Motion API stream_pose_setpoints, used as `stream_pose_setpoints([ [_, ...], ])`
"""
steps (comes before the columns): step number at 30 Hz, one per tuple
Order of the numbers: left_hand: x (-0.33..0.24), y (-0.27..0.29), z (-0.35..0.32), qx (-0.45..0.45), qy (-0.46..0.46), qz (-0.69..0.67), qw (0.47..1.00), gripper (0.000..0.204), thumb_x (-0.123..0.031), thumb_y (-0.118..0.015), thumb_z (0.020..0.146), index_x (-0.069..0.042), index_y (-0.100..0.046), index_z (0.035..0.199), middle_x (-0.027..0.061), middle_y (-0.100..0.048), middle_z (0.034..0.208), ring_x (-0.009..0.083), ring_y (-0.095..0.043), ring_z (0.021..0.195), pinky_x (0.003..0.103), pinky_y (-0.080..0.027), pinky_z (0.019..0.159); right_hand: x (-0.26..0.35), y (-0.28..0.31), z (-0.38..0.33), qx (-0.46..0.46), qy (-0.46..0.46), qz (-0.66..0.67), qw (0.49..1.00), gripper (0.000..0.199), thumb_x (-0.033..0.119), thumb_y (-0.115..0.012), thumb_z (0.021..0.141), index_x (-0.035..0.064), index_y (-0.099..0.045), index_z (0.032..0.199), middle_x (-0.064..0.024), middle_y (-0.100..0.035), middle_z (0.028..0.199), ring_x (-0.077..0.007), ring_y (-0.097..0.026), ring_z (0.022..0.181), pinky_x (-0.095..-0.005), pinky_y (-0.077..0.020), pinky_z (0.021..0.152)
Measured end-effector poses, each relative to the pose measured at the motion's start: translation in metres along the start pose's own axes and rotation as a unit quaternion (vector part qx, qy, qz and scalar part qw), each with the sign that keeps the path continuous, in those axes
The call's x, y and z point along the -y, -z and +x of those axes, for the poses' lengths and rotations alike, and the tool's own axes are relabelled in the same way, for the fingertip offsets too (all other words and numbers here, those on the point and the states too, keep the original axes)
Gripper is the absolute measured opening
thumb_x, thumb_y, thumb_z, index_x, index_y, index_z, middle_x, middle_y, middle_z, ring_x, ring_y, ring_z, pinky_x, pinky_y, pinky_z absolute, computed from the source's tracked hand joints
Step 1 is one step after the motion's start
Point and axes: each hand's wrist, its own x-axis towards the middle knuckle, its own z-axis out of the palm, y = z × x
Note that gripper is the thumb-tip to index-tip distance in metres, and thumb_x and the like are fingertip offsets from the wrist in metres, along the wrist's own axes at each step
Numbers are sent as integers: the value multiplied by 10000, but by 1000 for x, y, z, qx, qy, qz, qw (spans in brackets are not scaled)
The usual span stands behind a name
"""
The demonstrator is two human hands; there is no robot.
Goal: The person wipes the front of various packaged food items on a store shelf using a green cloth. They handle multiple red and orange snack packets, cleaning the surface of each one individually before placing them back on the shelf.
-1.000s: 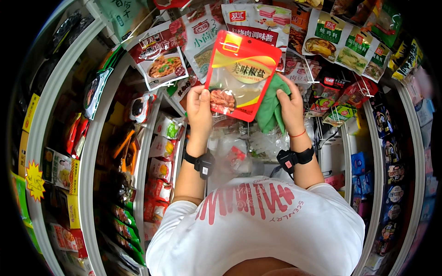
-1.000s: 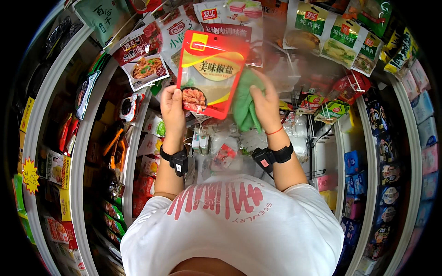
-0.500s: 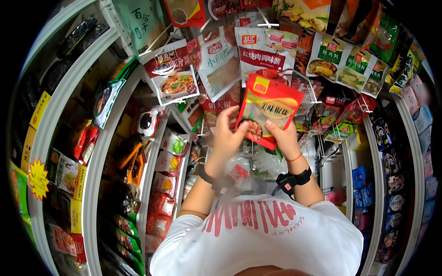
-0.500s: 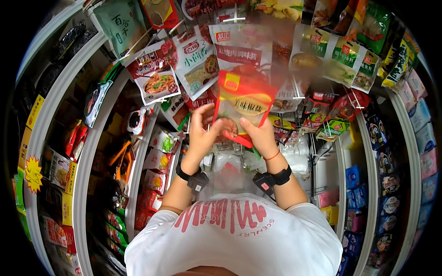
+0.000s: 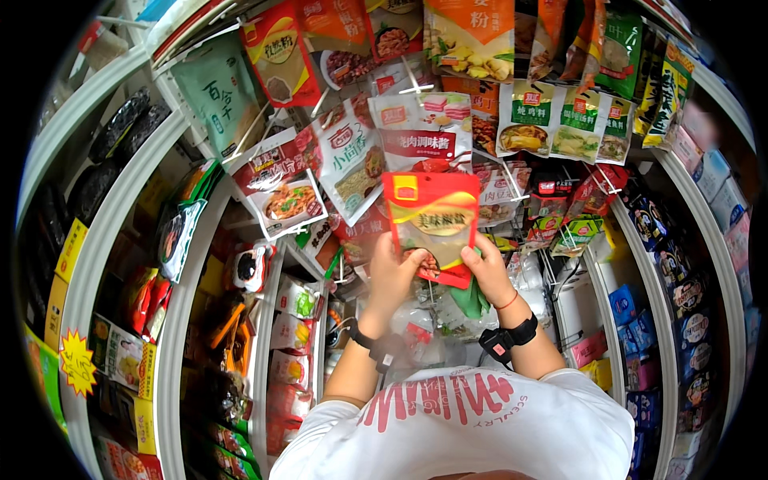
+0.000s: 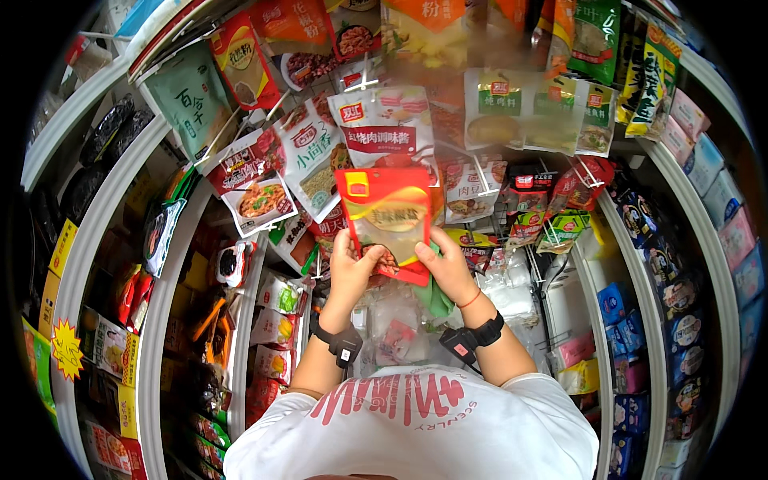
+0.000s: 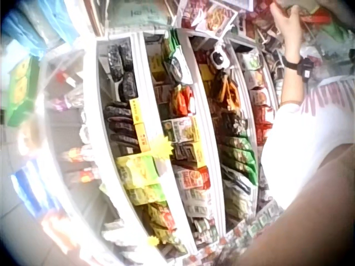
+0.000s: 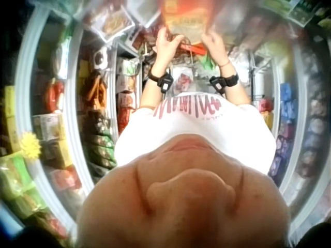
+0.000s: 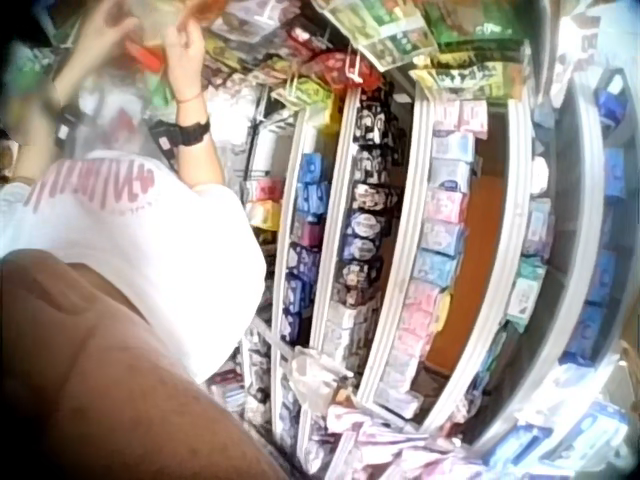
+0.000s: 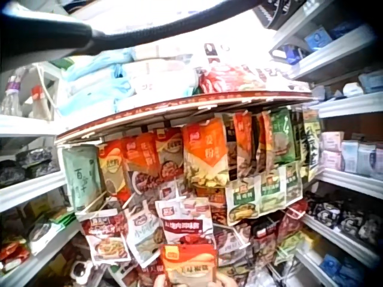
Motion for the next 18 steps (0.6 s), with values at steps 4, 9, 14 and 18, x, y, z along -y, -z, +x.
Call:
stream_pose_setpoints([
  [4,2,-4,10,-68,-43,8,997,291,-65,-678,824,-4,-496,1042,76,-603,936,138,-593,843,277,-486,748,-2,11,-5,58,17,-91,994,318,237,-632,874,0,-611,1086,-88,-610,1052,-178,-561,983,-308,-430,885],
  [9,-19,-10,13,-66,-35,-58,996,296,-59,-665,851,-11,-463,1062,65,-606,962,116,-609,818,250,-501,735,-1,11,-8,100,28,-109,989,296,231,-638,873,17,-633,1077,-93,-627,1015,-184,-577,946,-307,-447,858],
  [14,-10,-8,12,-27,-30,-20,999,266,-100,-623,892,-8,-473,1091,53,-595,977,105,-575,890,255,-470,799,-5,12,-8,37,-25,-56,997,291,218,-616,898,-6,-625,1083,-57,-642,999,-129,-573,910,-279,-461,826],
  [18,-6,2,14,20,-75,7,997,250,-206,-518,967,-1,-504,1109,37,-591,999,96,-536,948,261,-431,852,-10,15,-6,49,-48,-10,998,279,210,-596,919,-19,-623,1075,-26,-636,1007,-92,-553,911,-262,-463,811],
])
